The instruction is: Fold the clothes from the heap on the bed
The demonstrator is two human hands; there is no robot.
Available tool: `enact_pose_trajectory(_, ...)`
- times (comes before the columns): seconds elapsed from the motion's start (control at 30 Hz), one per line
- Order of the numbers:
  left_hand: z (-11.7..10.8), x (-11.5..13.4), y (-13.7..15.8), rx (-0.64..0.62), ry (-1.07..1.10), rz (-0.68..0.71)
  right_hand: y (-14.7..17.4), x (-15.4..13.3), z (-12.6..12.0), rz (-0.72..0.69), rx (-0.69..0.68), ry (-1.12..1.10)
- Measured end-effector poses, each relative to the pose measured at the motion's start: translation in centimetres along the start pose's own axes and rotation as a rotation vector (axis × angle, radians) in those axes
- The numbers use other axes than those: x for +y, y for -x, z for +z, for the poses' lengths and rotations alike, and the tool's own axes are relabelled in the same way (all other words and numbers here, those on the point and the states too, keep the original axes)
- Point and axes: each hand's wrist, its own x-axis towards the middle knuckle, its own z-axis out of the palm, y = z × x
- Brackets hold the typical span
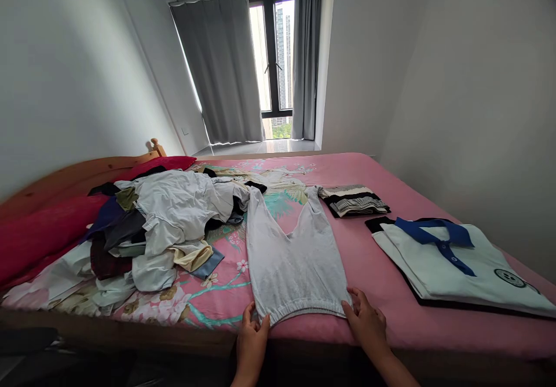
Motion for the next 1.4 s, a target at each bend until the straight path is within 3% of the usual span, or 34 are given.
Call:
enact_pose_trajectory(0.13, -0.9, -1.7, 1.7, 0.08, -0.067, 0.16, 1.5, 1.5, -0.8, -0.201, 0.022, -0.044)
enact_pose_trajectory(0.27, -2.4, -2.2, 1.9, 0.124, -0.203, 0.597, 2.4, 2.9, -1.3, -0.503, 0.011, 0.001)
enact_pose_trajectory(0.33, -2.8, -1.8, 1.6, 0.087, -0.298, 0.749, 2.4, 2.9, -1.1, -0.554, 0.034, 0.047)
enact_pose_trajectory(0.43, -2.7, -0.6, 1.2, 0.071, -0.398, 0.861, 2.0, 2.1, -0.5, -0.57, 0.102, 0.106)
enact_pose_trajectory(0.53, -1.8, 1.0, 1.0, 0.039, -0.469, 0.907, 1.7, 1.1, 0.1, -0.582, 0.135, 0.173)
enact_pose_trajectory(0.8, -0.1, 3.5, 0.5, -0.015, -0.623, 0.823, 1.2, -1.3, -0.4, -0.671, 0.109, 0.353)
enact_pose_trajectory(1.2, -1.8, -0.3, 1.0, -0.041, -0.637, 0.981, 1.5, 1.9, -1.5, -0.785, -0.112, 0.119)
enact_pose_trajectory(1.4, -3.1, -1.5, -0.2, -0.155, -0.593, 1.006, 0.6, 4.5, -2.0, -0.814, -0.111, 0.083)
